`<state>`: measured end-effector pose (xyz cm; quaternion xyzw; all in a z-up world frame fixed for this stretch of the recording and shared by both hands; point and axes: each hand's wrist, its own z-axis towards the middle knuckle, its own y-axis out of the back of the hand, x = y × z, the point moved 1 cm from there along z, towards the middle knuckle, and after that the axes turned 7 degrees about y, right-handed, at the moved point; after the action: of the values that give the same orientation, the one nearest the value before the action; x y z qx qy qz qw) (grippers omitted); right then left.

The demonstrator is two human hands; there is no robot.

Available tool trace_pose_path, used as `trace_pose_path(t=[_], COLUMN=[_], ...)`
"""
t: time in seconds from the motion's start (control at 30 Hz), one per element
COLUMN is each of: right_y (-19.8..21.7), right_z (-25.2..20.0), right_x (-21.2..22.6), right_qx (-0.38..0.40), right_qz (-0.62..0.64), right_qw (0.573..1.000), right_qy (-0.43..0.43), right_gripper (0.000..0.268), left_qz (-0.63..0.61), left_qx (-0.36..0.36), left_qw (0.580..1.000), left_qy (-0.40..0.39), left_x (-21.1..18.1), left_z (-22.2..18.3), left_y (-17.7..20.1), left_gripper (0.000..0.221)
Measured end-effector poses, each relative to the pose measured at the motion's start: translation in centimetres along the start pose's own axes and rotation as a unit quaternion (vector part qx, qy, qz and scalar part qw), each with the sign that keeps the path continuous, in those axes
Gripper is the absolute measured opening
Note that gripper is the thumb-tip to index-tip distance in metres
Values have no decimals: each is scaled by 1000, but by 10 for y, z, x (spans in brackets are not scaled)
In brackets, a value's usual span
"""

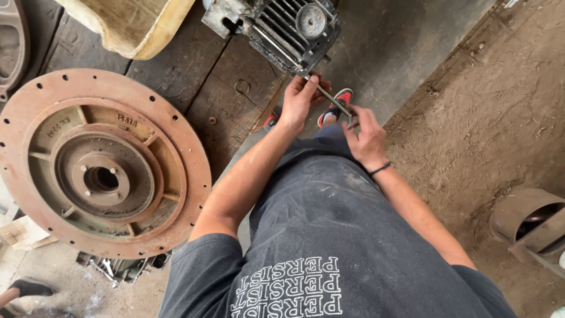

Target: The person is disassembling an electric motor by removing screws and tapping the housing with a hammer to separate the components.

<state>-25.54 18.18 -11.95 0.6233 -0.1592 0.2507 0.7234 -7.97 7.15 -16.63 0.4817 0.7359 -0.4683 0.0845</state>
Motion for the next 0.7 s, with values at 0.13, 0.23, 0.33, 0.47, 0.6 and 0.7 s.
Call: trace_pose_path(t=[0.13, 0.23, 0.33, 0.47, 0.6, 0.7], right_y=[-22, -27, -6, 12, -23, -40], right_z=[12, 2, -5, 2, 8, 7], right_x=[0, -11, -13, 8, -5, -15], right_qx=[14, -23, -45, 27, 36, 7], right_qz=[412, 535, 333, 144, 168, 557], right_qw=[824, 678, 867, 982, 963, 642], right_qy=[-389, -503, -368, -116, -207, -527], right_gripper=[56, 53, 24, 51, 34, 51], left_qz=[-5, 7, 1, -5, -17, -28], left_qx=[-16, -21, -22, -24, -35, -35], left_qw=[1000, 1000, 1000, 999, 999, 999], left_qy=[-2, -2, -2, -22, -29, -26], left_x=[-4, -12, -11, -6, -7, -2], left_z=[4, -2, -2, 1, 2, 5], left_y=[-1, -3, 2, 4, 6, 11], left_gripper=[25, 23, 25, 21, 17, 16])
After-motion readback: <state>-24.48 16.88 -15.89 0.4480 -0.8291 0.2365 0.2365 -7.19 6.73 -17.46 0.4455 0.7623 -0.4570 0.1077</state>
